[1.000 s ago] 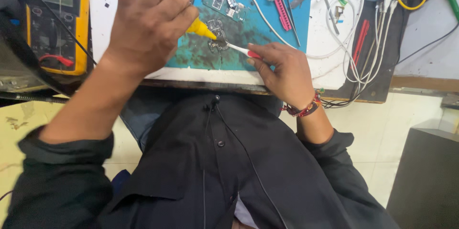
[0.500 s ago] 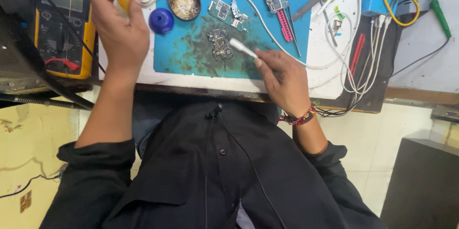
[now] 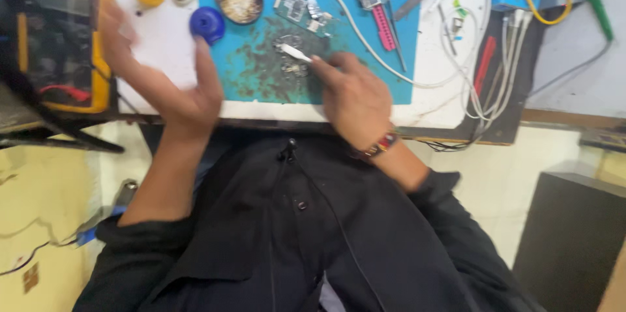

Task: The person uses a hot air gun and tweezers to remove a component from a small circuit board, then uses a soldering iron to reflow solder on the board. The person also applies liquid from a yellow bottle and brushes the board with a toothbrush.

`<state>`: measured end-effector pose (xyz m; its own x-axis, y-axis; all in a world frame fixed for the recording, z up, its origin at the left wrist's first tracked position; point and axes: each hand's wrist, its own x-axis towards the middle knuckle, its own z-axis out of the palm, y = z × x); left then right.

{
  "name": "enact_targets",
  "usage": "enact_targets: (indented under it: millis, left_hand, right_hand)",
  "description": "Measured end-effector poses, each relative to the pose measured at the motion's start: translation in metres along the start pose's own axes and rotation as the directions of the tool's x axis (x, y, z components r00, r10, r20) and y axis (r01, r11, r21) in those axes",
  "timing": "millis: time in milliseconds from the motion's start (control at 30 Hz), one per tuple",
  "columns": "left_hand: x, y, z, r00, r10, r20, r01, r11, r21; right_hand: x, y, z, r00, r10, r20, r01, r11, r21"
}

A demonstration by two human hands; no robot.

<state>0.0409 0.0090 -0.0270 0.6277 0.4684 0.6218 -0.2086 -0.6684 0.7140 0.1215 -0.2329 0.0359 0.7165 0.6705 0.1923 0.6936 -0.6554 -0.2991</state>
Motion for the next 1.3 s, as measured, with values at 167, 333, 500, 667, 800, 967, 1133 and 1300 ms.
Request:
enact_targets:
  millis: [167,333,500,667,800,967,1133,1300]
  left_hand:
    - [-0.022,0.021,0.027,0.883,-0.051,0.466,0.033,0.998,0.045]
    - [-0.011,0.018,0.035,0.829,-0.072,0.555,-0.015,0.989,0.150]
    - [-0.009,0.013,0.038,0.832,-0.071,0.551,-0.011,0.990,0.143]
    - [-0.015,0.013,0.037,0.833,-0.080,0.547,0.006,0.991,0.136]
    - [-0.010,0.009,0.034,0.838,-0.061,0.543,-0.018,0.990,0.139]
    - [-0.015,0.010,0.040,0.837,-0.064,0.543,0.011,0.995,0.100]
    - [-0.016,0.009,0.035,0.841,-0.039,0.540,-0.018,0.995,0.100]
    - [-0.007,0.010,0.034,0.847,-0.062,0.528,-0.001,0.993,0.120]
  right_hand:
    - [0.003,-0.006,0.000,0.995,0.051,0.085,-0.050,0.999,-0.011]
    - [0.007,-0.005,-0.002,0.996,0.009,0.091,-0.007,1.000,-0.024]
    - [0.006,-0.006,0.002,0.991,0.067,0.116,-0.059,0.996,-0.066]
    - [0.009,-0.009,-0.003,0.986,0.048,0.159,-0.038,0.997,-0.064]
    - [0.013,-0.010,-0.003,0.996,0.006,0.093,0.003,0.995,-0.098]
    - [0.013,-0.010,-0.001,0.980,0.050,0.191,-0.028,0.993,-0.116]
    - [0.020,-0.016,-0.004,0.989,0.021,0.147,-0.004,0.993,-0.115]
    - [0.024,-0.012,0.004,0.994,0.011,0.106,0.007,0.986,-0.166]
